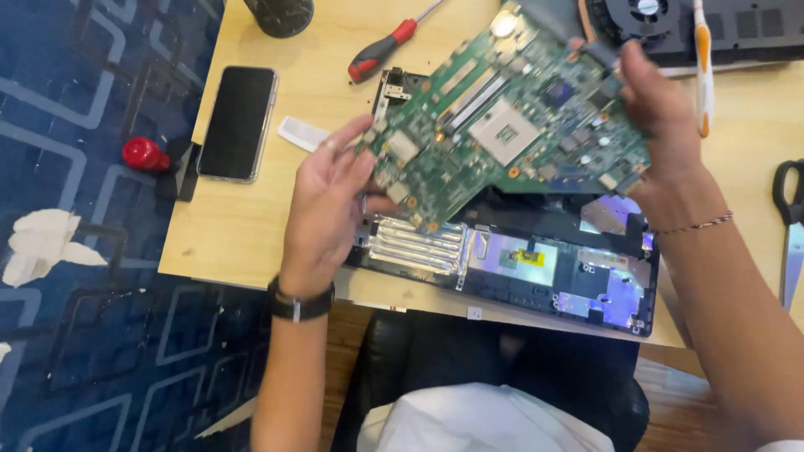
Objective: Cleaning a laptop motherboard and cooling fan using a toothbrush and attempting to re-install it into the laptop chassis.
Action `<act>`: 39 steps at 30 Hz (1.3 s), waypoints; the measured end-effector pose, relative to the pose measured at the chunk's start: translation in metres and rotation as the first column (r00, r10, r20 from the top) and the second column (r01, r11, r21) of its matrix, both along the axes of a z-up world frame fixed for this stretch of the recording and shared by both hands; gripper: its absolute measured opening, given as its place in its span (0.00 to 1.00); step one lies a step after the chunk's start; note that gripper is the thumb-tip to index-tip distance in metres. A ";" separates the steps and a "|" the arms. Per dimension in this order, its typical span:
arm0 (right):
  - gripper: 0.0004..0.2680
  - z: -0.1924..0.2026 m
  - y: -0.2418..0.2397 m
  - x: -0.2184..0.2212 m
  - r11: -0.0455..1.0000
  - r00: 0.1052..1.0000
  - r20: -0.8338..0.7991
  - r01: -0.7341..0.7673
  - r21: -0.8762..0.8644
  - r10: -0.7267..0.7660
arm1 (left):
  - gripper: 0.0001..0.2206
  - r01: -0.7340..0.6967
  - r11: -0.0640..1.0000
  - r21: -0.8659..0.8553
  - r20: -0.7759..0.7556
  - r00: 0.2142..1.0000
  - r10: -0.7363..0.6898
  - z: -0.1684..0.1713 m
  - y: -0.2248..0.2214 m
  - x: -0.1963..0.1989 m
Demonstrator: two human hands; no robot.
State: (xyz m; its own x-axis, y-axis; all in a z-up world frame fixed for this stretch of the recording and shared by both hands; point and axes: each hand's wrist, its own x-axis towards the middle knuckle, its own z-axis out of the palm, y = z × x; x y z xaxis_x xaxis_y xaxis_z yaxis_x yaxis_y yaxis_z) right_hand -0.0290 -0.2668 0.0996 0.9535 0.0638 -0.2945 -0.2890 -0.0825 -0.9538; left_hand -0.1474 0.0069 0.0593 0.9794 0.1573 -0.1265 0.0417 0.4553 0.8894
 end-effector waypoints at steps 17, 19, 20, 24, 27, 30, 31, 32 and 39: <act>0.13 -0.043 0.095 0.081 0.570 0.605 0.194 -0.524 -0.633 0.772 | 0.23 -0.203 0.243 0.949 0.093 0.911 0.402 -0.040 -0.028 -0.079; 0.14 -0.053 0.102 0.082 0.504 0.580 0.175 -0.471 -0.724 0.795 | 0.24 -0.190 0.234 0.953 0.087 0.916 0.392 -0.046 -0.023 -0.083; 0.15 -0.060 0.101 0.085 0.498 0.557 0.205 -0.445 -0.744 0.805 | 0.23 -0.226 0.201 0.953 0.128 0.903 0.411 -0.050 -0.021 -0.084; 0.16 -0.068 0.092 0.093 0.519 0.516 0.269 -0.436 -0.735 0.814 | 0.23 -0.293 0.157 0.943 0.200 0.877 0.436 -0.064 -0.022 -0.086; 0.16 -0.066 0.088 0.093 0.545 0.550 0.255 -0.465 -0.697 0.795 | 0.23 -0.260 0.183 0.948 0.149 0.872 0.467 -0.062 -0.028 -0.081; 0.14 -0.060 0.087 0.090 0.595 0.612 0.260 -0.439 -0.673 0.747 | 0.22 -0.270 0.145 0.952 0.173 0.863 0.476 -0.069 -0.030 -0.080; 0.14 -0.064 0.088 0.093 0.596 0.611 0.266 -0.432 -0.676 0.745 | 0.22 -0.278 0.144 0.950 0.181 0.862 0.474 -0.069 -0.032 -0.079; 0.14 -0.069 0.089 0.094 0.628 0.596 0.331 -0.400 -0.667 0.732 | 0.22 -0.286 0.150 0.947 0.180 0.854 0.488 -0.069 -0.033 -0.079; 0.14 -0.078 0.090 0.097 0.602 0.578 0.338 -0.357 -0.714 0.743 | 0.21 -0.280 0.146 0.949 0.156 0.818 0.553 -0.074 -0.036 -0.075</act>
State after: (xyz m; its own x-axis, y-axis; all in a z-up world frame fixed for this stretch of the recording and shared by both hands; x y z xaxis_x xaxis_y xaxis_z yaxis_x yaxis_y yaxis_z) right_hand 0.0677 -0.1769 0.0212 0.7441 0.6611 0.0961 0.5628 -0.5430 -0.6232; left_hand -0.2223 -0.0293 -0.0147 0.6938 0.6687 0.2674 0.3537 -0.6398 0.6823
